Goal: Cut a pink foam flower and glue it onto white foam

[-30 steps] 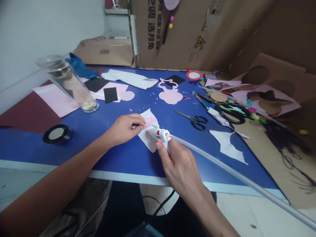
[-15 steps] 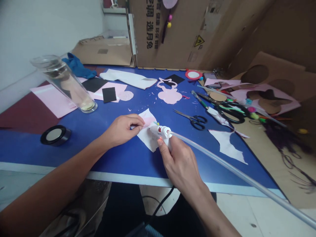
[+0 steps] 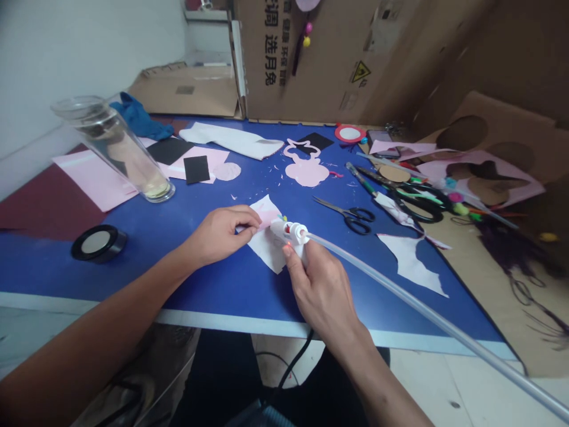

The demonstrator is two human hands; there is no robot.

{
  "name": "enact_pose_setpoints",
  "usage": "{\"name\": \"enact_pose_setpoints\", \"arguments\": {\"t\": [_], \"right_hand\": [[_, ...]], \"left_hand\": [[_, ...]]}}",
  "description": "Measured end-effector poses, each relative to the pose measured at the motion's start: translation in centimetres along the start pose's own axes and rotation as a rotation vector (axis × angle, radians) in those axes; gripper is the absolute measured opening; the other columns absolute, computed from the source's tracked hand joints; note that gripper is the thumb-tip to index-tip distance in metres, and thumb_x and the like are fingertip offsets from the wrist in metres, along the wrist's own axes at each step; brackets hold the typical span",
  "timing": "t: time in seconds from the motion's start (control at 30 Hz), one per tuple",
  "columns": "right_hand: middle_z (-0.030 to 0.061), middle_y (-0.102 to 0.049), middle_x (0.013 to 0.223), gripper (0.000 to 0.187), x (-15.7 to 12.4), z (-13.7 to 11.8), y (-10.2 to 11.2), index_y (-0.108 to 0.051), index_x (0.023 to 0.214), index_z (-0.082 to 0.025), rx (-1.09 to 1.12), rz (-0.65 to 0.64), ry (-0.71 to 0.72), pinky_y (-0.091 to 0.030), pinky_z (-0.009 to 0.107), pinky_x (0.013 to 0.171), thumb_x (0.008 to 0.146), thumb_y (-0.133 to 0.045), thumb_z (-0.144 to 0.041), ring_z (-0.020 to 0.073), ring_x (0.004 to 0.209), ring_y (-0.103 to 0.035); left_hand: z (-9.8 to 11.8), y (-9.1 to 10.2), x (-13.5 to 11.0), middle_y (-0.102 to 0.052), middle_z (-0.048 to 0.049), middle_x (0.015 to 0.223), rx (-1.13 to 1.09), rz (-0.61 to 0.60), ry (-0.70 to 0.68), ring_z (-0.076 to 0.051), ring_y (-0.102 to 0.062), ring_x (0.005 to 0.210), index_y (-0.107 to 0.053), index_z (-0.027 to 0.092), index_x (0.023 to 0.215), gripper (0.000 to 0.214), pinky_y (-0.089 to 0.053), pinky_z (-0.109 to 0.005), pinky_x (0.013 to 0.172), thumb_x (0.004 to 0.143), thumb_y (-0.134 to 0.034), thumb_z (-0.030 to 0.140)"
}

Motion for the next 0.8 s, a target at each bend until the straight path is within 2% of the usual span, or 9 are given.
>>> {"name": "enact_pose_setpoints", "arguments": {"t": [0.27,0.43,0.53,0.8], "right_hand": [[-0.0033,-0.051,0.066,0.041,-0.5,0.1,0.3,-0.071,0.128,-0.024,0.011,-0.007,-0.040,-0.033,0.032,0.058,0.109,-0.051,-0.054,0.0192,0.059,-0.042],[-0.0015,-0.058,0.071,0.039,-0.9,0.3,0.5,-0.071,0.127,-0.024,0.038,-0.006,-0.048,-0.037,0.032,0.063,0.109,-0.053,-0.053,0.0202,0.065,-0.050],[-0.0027,-0.057,0.069,0.039,-1.1,0.2,0.6,-0.071,0.130,-0.024,0.035,-0.011,-0.051,-0.037,0.032,0.062,0.109,-0.053,-0.053,0.0195,0.063,-0.049],[-0.0045,-0.049,0.064,0.036,-1.5,-0.3,0.9,-0.074,0.110,-0.022,0.006,0.001,-0.026,-0.032,0.031,0.058,0.109,-0.053,-0.052,0.0170,0.057,-0.043]], "left_hand": [[0.3,0.0,0.0,-0.081,-0.0027,0.104,-0.003,0.003,-0.020,-0.019,-0.074,0.094,-0.075,0.022,0.082,0.022,-0.054,-0.031,0.084,0.087,-0.059,0.007],[0.4,0.0,-0.1,-0.080,-0.0021,0.103,0.008,-0.009,-0.024,-0.019,-0.074,0.094,-0.074,0.021,0.079,0.022,-0.054,-0.032,0.084,0.087,-0.059,0.007],[0.4,0.0,-0.1,-0.080,-0.0021,0.103,0.014,-0.010,-0.028,-0.019,-0.073,0.094,-0.074,0.022,0.079,0.022,-0.054,-0.032,0.085,0.087,-0.059,0.007],[0.6,0.0,-0.1,-0.080,-0.0020,0.105,0.030,-0.014,-0.025,-0.020,-0.074,0.097,-0.074,0.022,0.081,0.022,-0.054,-0.032,0.087,0.087,-0.060,0.006]]}}
Point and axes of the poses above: each hand's wrist, its own x-axis towards the middle knuckle, its own y-axis out of the back of the hand, z = x × y, the point moved 3 cm from there along x, towards the middle knuckle
